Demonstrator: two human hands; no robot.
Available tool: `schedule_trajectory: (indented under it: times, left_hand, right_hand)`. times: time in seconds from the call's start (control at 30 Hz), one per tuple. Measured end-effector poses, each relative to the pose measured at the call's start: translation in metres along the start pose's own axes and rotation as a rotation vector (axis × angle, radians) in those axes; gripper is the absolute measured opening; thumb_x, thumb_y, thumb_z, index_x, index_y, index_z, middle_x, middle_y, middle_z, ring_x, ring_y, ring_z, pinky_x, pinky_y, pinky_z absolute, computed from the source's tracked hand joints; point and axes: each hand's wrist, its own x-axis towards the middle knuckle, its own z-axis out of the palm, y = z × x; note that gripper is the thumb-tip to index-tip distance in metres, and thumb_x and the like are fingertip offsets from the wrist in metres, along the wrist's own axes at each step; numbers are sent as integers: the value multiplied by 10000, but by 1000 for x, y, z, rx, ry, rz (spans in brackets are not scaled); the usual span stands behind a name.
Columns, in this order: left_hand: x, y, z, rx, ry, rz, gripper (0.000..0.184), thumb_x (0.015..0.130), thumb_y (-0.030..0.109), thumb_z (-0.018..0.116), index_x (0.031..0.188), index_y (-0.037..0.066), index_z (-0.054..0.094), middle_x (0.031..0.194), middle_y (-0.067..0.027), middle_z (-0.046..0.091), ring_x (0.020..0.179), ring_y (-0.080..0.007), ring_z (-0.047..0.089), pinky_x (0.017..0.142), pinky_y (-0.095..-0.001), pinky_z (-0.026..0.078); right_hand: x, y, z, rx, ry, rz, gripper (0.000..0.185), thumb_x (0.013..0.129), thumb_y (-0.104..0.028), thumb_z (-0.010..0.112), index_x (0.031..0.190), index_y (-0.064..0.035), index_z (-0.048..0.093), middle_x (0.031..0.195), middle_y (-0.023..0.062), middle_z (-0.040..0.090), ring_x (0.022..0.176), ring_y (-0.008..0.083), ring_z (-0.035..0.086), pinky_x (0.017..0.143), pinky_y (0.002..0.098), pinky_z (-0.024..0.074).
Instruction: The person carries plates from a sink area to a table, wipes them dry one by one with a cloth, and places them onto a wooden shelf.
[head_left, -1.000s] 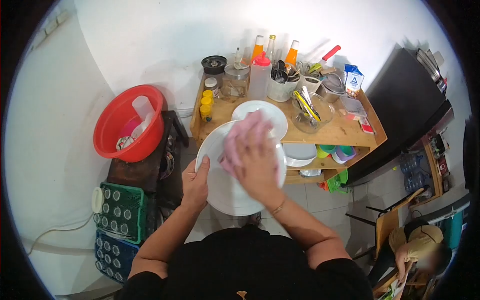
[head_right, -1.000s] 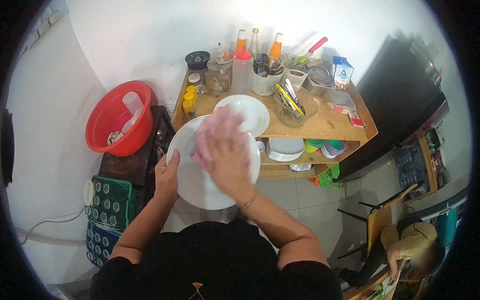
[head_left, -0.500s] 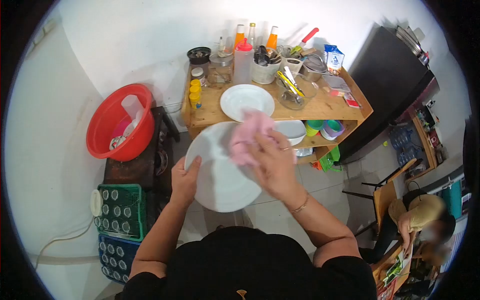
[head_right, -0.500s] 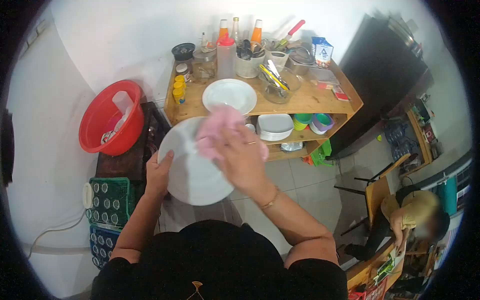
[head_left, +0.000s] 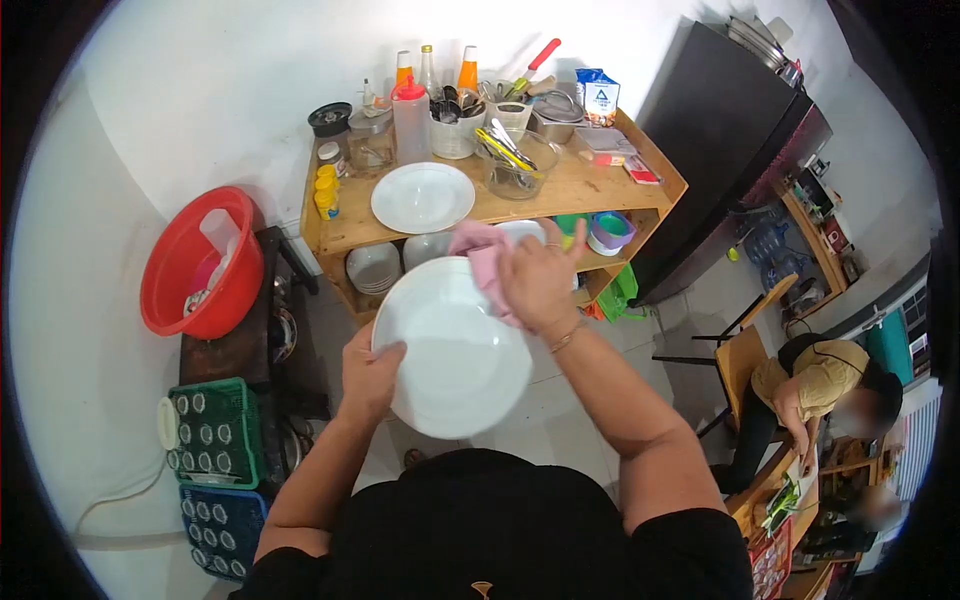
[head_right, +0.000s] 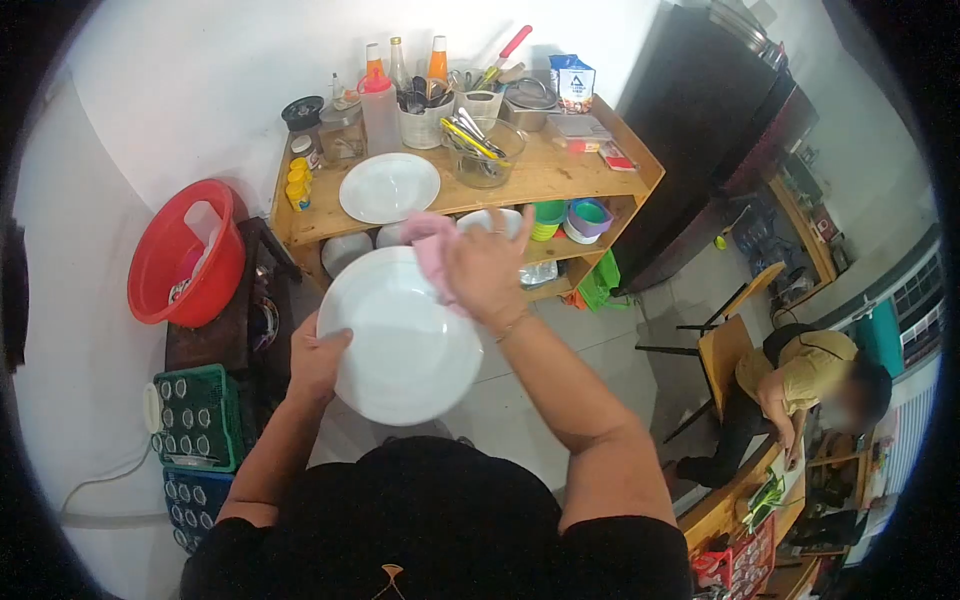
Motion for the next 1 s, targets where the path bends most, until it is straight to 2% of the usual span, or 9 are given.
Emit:
schedule_trajectory:
  times: [0.17, 0.3, 0.4, 0.47, 0.53, 0.6, 0.7, 0.77, 1.0]
  left_hand:
    - [12, 27, 1, -175, 181, 129, 300, 800, -5, 580, 1099, -39, 578, 962, -112, 646, 809, -173, 633, 744, -296, 508]
    - [16, 39, -10, -202, 48, 122, 270, 853, 9, 555, 1120, -28, 577, 962, -90, 651, 804, -136, 624, 721, -274, 505]
    - [18, 21, 0, -193, -9, 33, 239, 871, 56, 576, 1099, -12, 596, 955, -75, 655, 798, -128, 623, 717, -267, 504]
    - [16, 15, 23, -191, -15, 11, 221, 883, 91, 581, 1080, -5, 610, 902, -49, 648, 756, -105, 603, 675, -249, 488]
    - [15, 7, 44, -186, -17, -22, 210, 895, 127, 585, 1060, 2, 623, 850, -23, 641, 714, -82, 583, 634, -230, 472]
    - [17, -5, 60, -26, -49, -1, 222, 915, 181, 573, 1033, 3, 636, 746, 24, 591, 634, -40, 510, 548, -204, 404]
    - [34, -25, 67, -116, -16, 80, 236, 934, 205, 549, 1015, 3, 639, 723, 36, 562, 616, -30, 474, 524, -201, 368]
    - [42, -15, 65, -289, 69, 51, 253, 942, 201, 536, 1042, -12, 627, 869, -21, 630, 719, -61, 549, 623, -219, 448]
    - [37, -16, 58, -185, 102, 49, 269, 942, 207, 535, 1055, -22, 620, 933, -41, 640, 774, -78, 566, 682, -230, 465]
  right_hand:
    - [-73, 67, 3, 156, -588, 228, 222, 794, -252, 555, 731, -59, 645, 731, 158, 611, 750, 344, 598, 793, 493, 404]
    - [-97, 124, -44, 501, -167, 482, 215, 853, -223, 546, 899, -33, 634, 722, 122, 655, 716, 224, 652, 673, 339, 502]
    - [-88, 111, -98, 864, -96, 561, 320, 842, -230, 582, 1098, -38, 574, 1040, 107, 639, 948, 202, 618, 787, 321, 492]
    - [-79, 82, -104, 582, -129, 352, 342, 847, -248, 569, 1125, -49, 565, 1168, 125, 573, 1038, 214, 577, 861, 342, 465]
    - [-45, 17, -107, 1108, -131, 431, 328, 859, -240, 536, 1103, -25, 578, 1178, 174, 551, 1123, 313, 518, 972, 406, 391]
    - [-58, -20, -45, 84, -53, 75, 313, 865, -212, 511, 1076, 6, 585, 1196, 222, 523, 1200, 419, 419, 1038, 487, 297]
    - [-70, -59, -33, 356, -246, 126, 309, 842, -192, 530, 1045, 33, 590, 1234, 253, 482, 1245, 482, 327, 1064, 554, 205]
    - [-75, -63, -31, 678, -573, -170, 348, 826, -134, 556, 1114, 59, 521, 1260, 254, 458, 1245, 478, 335, 1066, 561, 205]
    - [-55, -11, -29, 410, -370, -105, 351, 830, -159, 553, 1106, 58, 543, 1251, 244, 482, 1243, 462, 350, 1067, 538, 224]
